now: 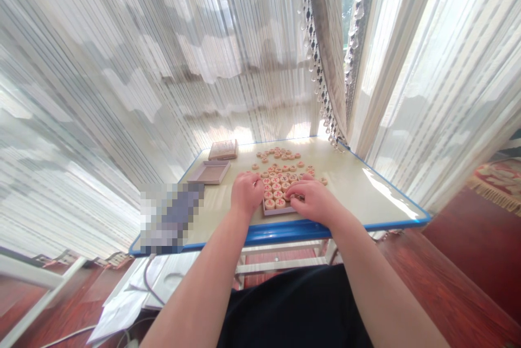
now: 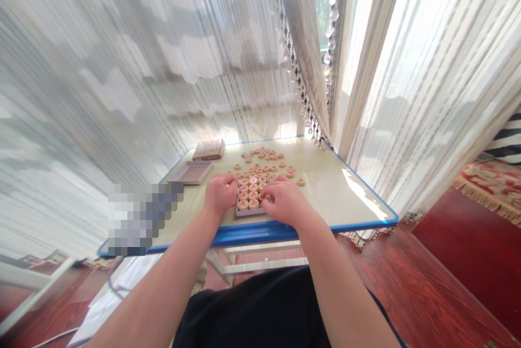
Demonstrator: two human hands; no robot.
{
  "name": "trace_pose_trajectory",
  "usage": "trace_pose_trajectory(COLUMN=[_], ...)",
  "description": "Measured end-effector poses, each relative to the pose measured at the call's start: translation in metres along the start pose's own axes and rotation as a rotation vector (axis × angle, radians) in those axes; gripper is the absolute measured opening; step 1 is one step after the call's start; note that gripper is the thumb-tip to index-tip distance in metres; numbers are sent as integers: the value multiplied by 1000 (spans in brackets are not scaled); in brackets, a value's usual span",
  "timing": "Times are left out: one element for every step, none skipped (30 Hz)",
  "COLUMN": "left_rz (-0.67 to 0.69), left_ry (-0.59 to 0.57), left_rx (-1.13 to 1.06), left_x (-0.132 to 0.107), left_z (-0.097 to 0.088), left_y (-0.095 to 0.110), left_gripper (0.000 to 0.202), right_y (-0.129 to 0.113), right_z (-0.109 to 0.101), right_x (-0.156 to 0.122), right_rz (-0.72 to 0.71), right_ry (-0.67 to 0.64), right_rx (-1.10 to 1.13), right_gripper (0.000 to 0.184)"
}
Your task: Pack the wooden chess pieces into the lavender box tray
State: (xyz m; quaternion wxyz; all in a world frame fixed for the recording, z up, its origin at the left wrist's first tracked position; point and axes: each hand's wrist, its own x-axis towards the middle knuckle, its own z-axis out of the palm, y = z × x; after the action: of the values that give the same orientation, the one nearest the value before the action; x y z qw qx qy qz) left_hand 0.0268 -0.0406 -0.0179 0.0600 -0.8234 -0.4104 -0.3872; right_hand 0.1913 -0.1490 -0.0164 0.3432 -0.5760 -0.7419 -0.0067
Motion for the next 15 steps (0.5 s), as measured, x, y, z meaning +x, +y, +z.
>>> trace_pose_trajectory(left_rz=[1,0,-2,-5,-7,-10,-11,-13,-14,-14,-15,-16,-16,-18,-19], left_ry=[0,1,1,1,-2,-7,-12,-17,-23,-27,-29,-30,-31,-30,-30], left_rx=[-1,-2,-1,0,0,-1,-3,-6,-9,-10,-11,-11,-11,-11,-12], left_x=[0,0,0,0,0,0,0,0,0,0,0,0,0,0,0], left_z=[0,1,1,1,1,1,1,1,1,1,0,0,0,0,0], left_y=[0,0,-1,-1,-1,-1,-1,-1,-1,-1,-1,-1,-1,-1,-1], left_gripper=[28,28,28,28,28,28,28,28,28,28,28,28,29,29,29], right_y=[0,0,1,1,1,1,1,1,1,1,1,1,1,1,1], right_z=[0,0,0,0,0,1,1,1,1,0,0,0,0,-1,-1], right_x=[0,0,0,0,0,0,1,1,1,1,0,0,0,0,0], right_rz=[2,3,4,5,7,9,11,13,14,13,11,9,8,7,6], right_ry=[8,12,8,0,-10,-18,-22,-22,-19,-17,-16,-14,-12,-9,-5], right_rx=[5,7,7,5,1,-4,-9,-14,-16,-17,-17,-15,-13,-10,-7], right_gripper=[21,22,22,21,21,21,21,21,21,21,21,21,21,21,21])
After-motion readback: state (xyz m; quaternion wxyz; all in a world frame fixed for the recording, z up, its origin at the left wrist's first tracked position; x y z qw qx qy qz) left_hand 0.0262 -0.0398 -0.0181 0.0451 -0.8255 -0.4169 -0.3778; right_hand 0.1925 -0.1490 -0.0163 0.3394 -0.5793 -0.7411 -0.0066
